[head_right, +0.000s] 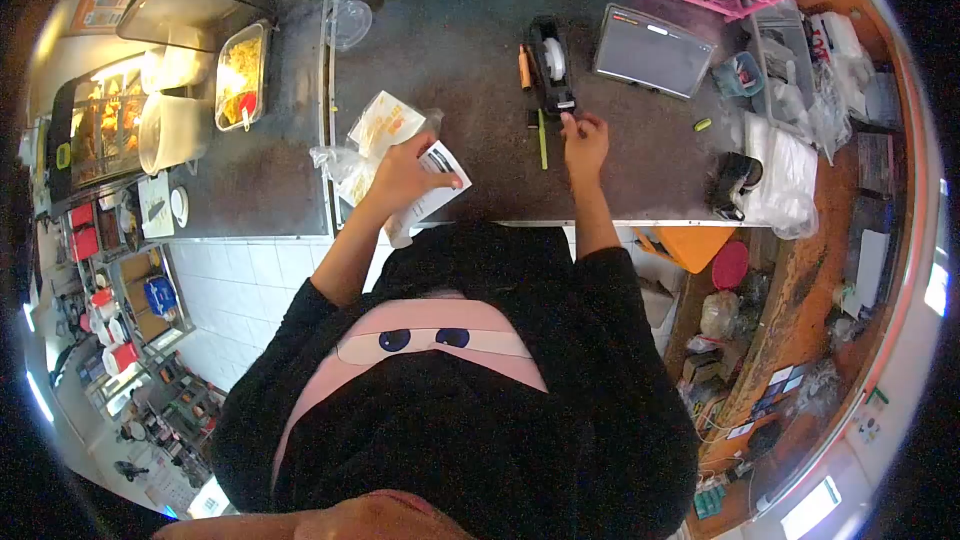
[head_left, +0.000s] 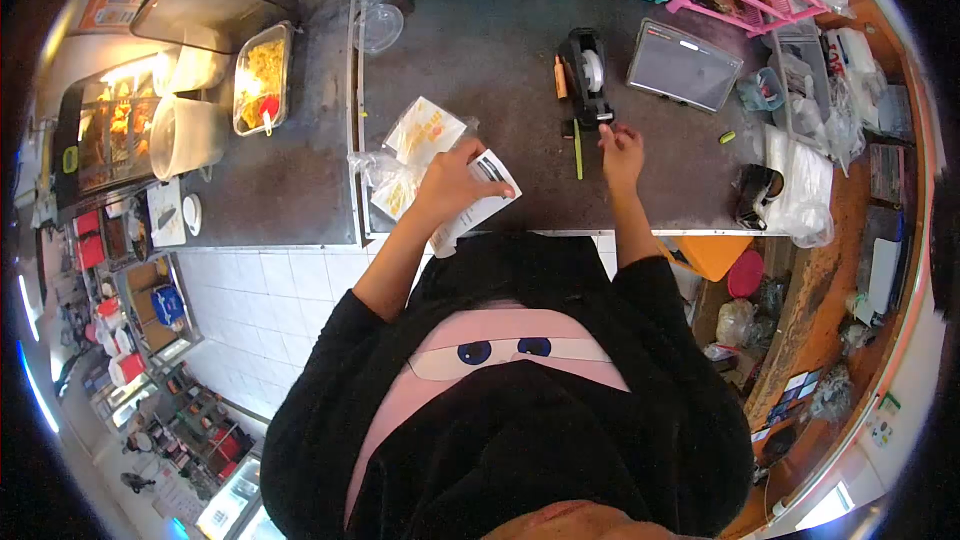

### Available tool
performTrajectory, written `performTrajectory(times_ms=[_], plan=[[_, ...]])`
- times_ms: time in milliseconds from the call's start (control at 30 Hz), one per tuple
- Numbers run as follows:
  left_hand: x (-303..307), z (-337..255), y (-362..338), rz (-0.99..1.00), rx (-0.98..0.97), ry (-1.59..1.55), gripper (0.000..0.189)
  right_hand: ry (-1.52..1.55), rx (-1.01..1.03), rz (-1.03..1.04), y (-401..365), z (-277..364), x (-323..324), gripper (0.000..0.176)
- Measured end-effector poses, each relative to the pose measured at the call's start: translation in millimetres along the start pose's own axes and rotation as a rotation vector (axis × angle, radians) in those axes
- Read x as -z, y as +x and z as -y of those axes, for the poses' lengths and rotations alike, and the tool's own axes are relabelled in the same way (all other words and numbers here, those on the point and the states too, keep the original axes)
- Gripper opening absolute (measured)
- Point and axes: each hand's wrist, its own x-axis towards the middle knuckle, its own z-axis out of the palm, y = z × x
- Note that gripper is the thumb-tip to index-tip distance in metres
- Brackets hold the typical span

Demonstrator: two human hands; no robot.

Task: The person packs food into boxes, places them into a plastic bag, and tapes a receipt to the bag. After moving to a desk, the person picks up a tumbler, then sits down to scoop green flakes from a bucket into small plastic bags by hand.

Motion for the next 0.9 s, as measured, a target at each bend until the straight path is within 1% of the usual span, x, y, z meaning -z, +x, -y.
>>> performTrajectory(times_ms=[33, 100, 167, 200, 233, 267, 300, 333, 400, 433, 467, 533, 567, 600, 633, 667, 700, 767, 800, 867, 900], plan=[[0.4, 0.4, -0.4, 0.002, -0.016, 0.02, 0.072, -0.182, 0.136, -0.018, 4.9, -1.3, 0.7, 0.039], [4.6, 3.8, -6.0, 0.0, -0.039, 0.069, 0.077, -0.567, 0.485, -0.03, 0.9, 1.6, 19.2, 0.035], [10.8, 9.8, -6.8, -0.013, -0.066, 0.118, 0.081, -0.375, 0.104, 0.229, 5.9, -20.3, 12.4, 0.045], [12.0, 17.8, -5.2, 0.033, -0.038, 0.103, 0.082, -0.09, -0.071, 0.198, -4.9, -18.2, -1.7, 0.041], [14.6, 19.8, -8.6, 0.046, -0.022, 0.109, 0.082, 0.076, -0.013, 0.341, -18.9, 23.9, 2.0, 0.037], [18.9, 17.1, -11.6, 0.066, -0.006, 0.115, 0.083, 0.243, 0.037, 0.478, -32.4, 92.4, 14.6, 0.034], [23.6, 14.1, -12.8, 0.082, -0.001, 0.126, 0.083, 0.349, 0.07, 0.677, -48.3, 145.6, 18.1, 0.03], [25.2, 12.7, -16.0, 0.109, 0.018, 0.145, 0.083, 0.458, 0.111, 0.871, -59.2, 185.4, 16.9, 0.027], [25.9, 14.5, -25.2, 0.101, -0.057, 0.168, 0.083, -0.013, 0.578, 0.87, -71.4, 226.7, 5.5, 0.027], [28.2, 16.2, -29.5, 0.092, -0.097, 0.182, 0.083, -0.255, 0.81, 0.843, -73.0, 236.2, -0.5, 0.028], [29.7, 19.8, -35.6, 0.09, -0.131, 0.188, 0.074, -0.338, 0.814, 0.815, -71.0, 235.7, -9.3, 0.028], [20.8, 57.7, -44.0, -0.043, -0.086, 0.244, 0.067, -0.502, 0.832, 0.758, -55.9, 233.8, -36.0, 0.029], [20.1, 73.5, -51.1, -0.111, -0.056, 0.268, 0.064, -0.485, 0.841, 0.758, -48.8, 239.1, -46.0, 0.029], [31.6, 74.4, -63.3, -0.105, 0.023, 0.2, 0.054, -0.468, 0.844, 0.762, -43.5, 243.4, -55.5, 0.029], [39.4, 85.7, -69.8, -0.091, 0.105, 0.106, 0.051, -0.449, 0.843, 0.762, -37.1, 247.2, -66.0, 0.029], [46.9, 97.0, -77.8, -0.101, 0.171, 0.032, 0.047, -0.492, 0.899, 0.757, -28.5, 244.6, -80.8, 0.035], [51.6, 108.7, -85.6, -0.109, 0.237, -0.044, 0.044, -0.482, 0.903, 0.763, -24.3, 241.5, -95.0, 0.037], [50.2, 145.2, -92.3, -0.161, 0.222, -0.029, 0.041, -0.461, 0.913, 0.774, -19.8, 240.7, -119.1, 0.042], [50.3, 152.0, -94.2, -0.189, 0.216, -0.021, 0.039, -0.524, 0.808, 0.84, -18.9, 246.7, -125.7, 0.041], [41.1, 161.3, -99.5, -0.247, 0.21, -0.139, 0.038, -0.644, 0.589, 0.967, -19.2, 255.3, -134.9, 0.04], [39.4, 157.9, -99.7, -0.275, 0.202, -0.198, 0.037, -0.682, 0.478, 0.961, -18.2, 259.6, -134.9, 0.04]])
